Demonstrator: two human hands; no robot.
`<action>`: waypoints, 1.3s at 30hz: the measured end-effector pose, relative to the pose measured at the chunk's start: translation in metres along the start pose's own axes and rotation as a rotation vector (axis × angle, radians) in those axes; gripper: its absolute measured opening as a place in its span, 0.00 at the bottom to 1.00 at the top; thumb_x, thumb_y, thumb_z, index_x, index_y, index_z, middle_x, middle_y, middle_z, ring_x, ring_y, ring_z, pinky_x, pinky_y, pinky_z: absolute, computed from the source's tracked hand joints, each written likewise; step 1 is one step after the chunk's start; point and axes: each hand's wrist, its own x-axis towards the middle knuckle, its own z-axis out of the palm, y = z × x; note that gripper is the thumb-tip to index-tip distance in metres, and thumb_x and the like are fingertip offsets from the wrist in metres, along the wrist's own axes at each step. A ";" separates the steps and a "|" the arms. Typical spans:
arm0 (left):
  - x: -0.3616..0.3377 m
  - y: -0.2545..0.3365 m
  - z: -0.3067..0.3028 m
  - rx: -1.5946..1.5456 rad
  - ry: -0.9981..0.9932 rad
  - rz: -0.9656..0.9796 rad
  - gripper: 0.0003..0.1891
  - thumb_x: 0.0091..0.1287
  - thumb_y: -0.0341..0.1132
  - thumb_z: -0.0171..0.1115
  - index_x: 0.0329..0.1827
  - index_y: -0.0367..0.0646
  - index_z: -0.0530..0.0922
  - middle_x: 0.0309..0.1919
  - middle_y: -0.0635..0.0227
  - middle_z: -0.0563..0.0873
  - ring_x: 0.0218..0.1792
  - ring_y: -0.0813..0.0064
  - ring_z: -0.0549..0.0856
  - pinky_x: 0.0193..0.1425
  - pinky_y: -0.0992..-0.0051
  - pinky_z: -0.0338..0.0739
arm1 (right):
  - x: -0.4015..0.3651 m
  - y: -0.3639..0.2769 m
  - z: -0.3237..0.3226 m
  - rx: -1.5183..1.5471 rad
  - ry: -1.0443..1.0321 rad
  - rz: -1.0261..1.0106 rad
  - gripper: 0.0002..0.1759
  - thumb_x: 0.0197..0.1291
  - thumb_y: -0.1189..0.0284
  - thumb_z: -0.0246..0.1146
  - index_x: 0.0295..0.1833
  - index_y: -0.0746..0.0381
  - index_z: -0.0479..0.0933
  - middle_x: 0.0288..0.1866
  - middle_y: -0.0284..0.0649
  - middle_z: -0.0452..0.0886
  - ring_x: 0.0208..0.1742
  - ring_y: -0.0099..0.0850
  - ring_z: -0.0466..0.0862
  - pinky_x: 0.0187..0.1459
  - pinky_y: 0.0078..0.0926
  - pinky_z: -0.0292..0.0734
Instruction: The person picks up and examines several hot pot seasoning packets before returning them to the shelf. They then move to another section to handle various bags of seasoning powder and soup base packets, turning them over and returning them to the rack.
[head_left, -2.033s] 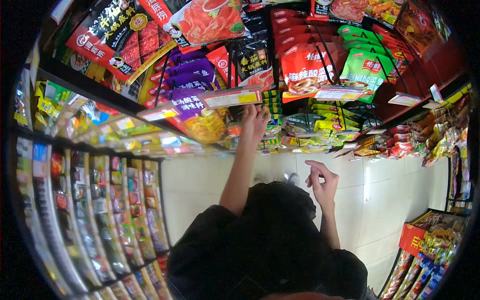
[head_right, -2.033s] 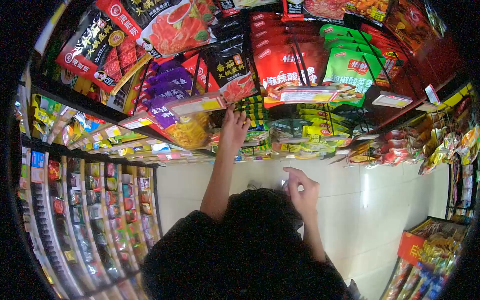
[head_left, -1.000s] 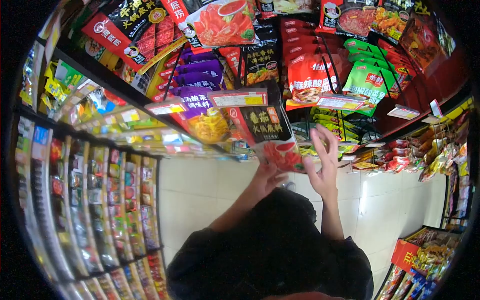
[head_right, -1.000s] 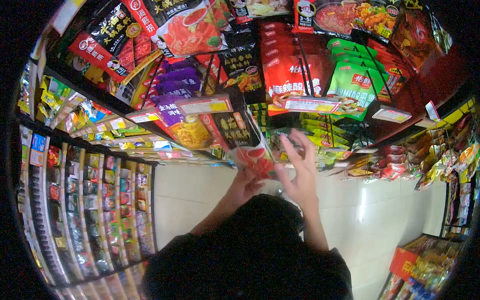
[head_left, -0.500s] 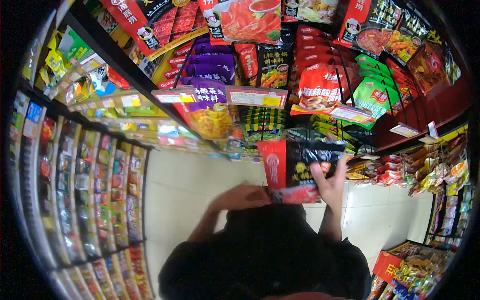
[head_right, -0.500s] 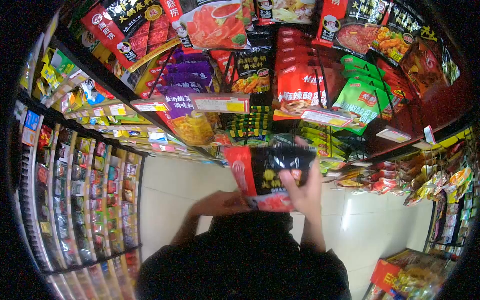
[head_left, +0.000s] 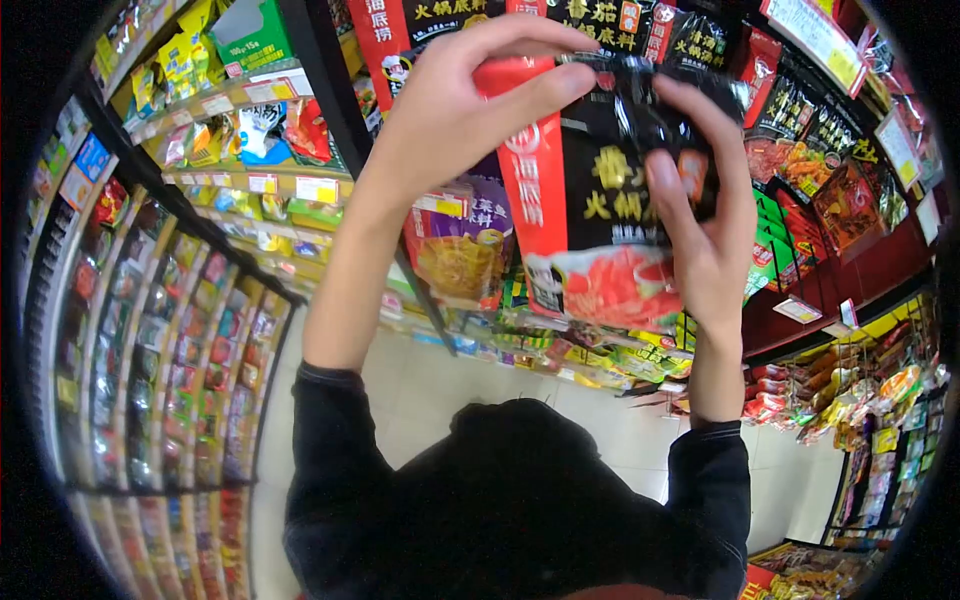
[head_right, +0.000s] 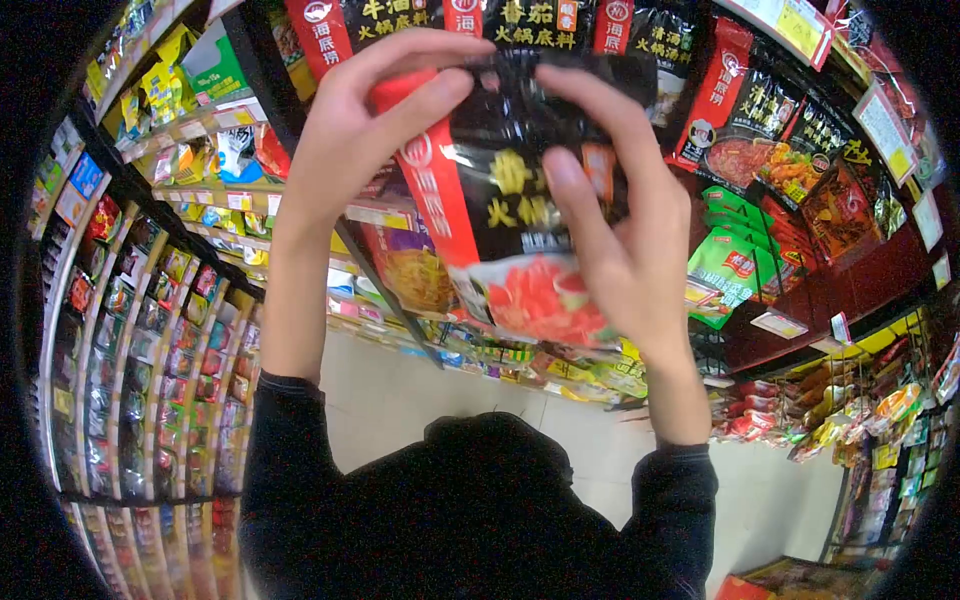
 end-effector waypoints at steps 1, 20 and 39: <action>0.004 0.004 -0.004 0.129 0.047 -0.160 0.19 0.73 0.38 0.70 0.61 0.35 0.84 0.53 0.63 0.90 0.53 0.78 0.87 0.60 0.78 0.79 | 0.010 0.001 0.005 0.034 0.012 -0.006 0.21 0.73 0.75 0.62 0.70 0.61 0.76 0.64 0.41 0.84 0.63 0.27 0.82 0.67 0.27 0.73; 0.096 -0.009 -0.031 -0.402 0.055 0.038 0.18 0.69 0.25 0.69 0.62 0.31 0.83 0.55 0.61 0.90 0.55 0.73 0.88 0.63 0.74 0.81 | 0.077 0.023 0.036 0.131 0.160 0.125 0.23 0.77 0.74 0.62 0.73 0.64 0.69 0.62 0.38 0.76 0.52 0.19 0.77 0.51 0.19 0.76; 0.030 -0.037 0.000 0.919 0.573 0.594 0.12 0.68 0.30 0.70 0.52 0.37 0.86 0.45 0.65 0.88 0.51 0.69 0.86 0.54 0.73 0.81 | 0.089 0.060 0.033 -0.760 0.053 -0.027 0.26 0.69 0.64 0.69 0.67 0.56 0.68 0.35 0.46 0.85 0.33 0.51 0.87 0.30 0.47 0.81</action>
